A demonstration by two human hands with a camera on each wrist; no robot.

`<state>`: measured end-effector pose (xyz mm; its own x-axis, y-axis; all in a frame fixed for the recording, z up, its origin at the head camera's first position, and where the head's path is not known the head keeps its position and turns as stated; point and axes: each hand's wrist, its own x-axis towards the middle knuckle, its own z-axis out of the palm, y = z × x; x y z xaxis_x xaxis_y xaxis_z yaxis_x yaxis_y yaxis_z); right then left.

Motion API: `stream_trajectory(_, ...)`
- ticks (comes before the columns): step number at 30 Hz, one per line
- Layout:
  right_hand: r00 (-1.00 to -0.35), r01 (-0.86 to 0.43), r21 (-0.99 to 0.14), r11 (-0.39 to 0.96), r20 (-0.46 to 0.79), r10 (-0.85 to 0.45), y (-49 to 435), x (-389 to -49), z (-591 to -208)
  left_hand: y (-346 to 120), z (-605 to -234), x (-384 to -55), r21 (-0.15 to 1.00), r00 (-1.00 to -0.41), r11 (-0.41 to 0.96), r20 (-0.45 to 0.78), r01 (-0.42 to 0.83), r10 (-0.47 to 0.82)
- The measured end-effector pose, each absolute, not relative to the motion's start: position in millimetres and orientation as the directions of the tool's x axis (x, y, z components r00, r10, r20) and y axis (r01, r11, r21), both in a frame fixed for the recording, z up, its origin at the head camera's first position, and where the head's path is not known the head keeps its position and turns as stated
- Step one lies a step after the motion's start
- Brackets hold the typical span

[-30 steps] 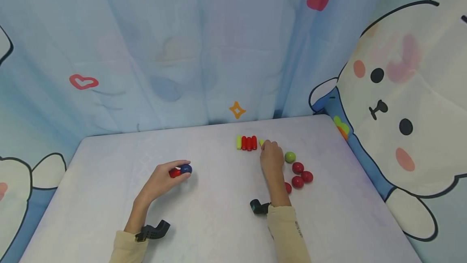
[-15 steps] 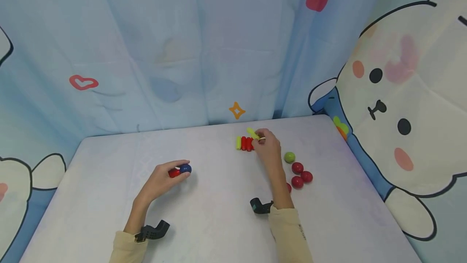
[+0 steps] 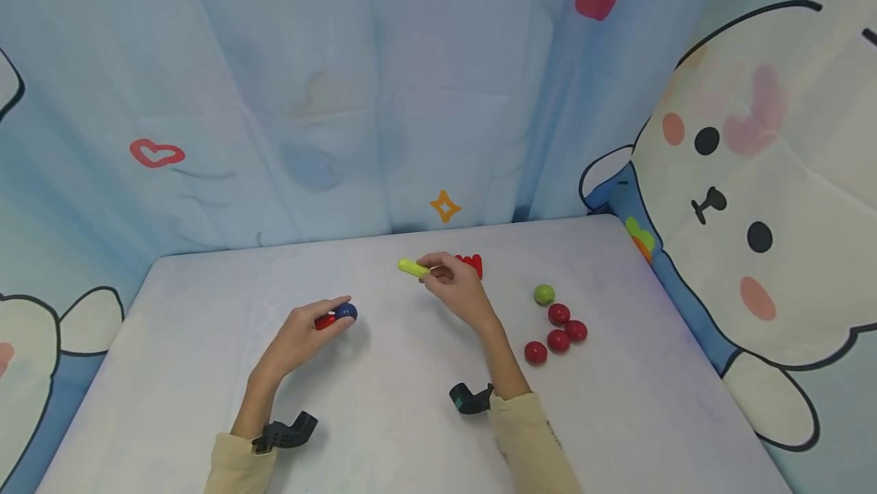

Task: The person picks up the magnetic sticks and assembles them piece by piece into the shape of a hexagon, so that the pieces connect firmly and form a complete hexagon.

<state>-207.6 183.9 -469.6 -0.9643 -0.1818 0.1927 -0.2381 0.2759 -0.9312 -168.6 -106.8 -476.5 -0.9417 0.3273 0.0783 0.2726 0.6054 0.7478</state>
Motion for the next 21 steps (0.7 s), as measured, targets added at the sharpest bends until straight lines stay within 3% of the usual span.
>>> stream_trajectory(10, -0.928, -0.261, -0.907, 0.331, 0.14, -0.346, 163, -202, -478, -106, -475, -169, 0.731, -0.948, 0.631, 0.066, 0.258, 0.312)
stream_trajectory(21, -0.892, -0.293, -0.882, 0.369, 0.114, -0.437, 151, -198, -481, -105, -475, -169, 0.722, -0.943, 0.633, 0.081, 0.279, 0.324)
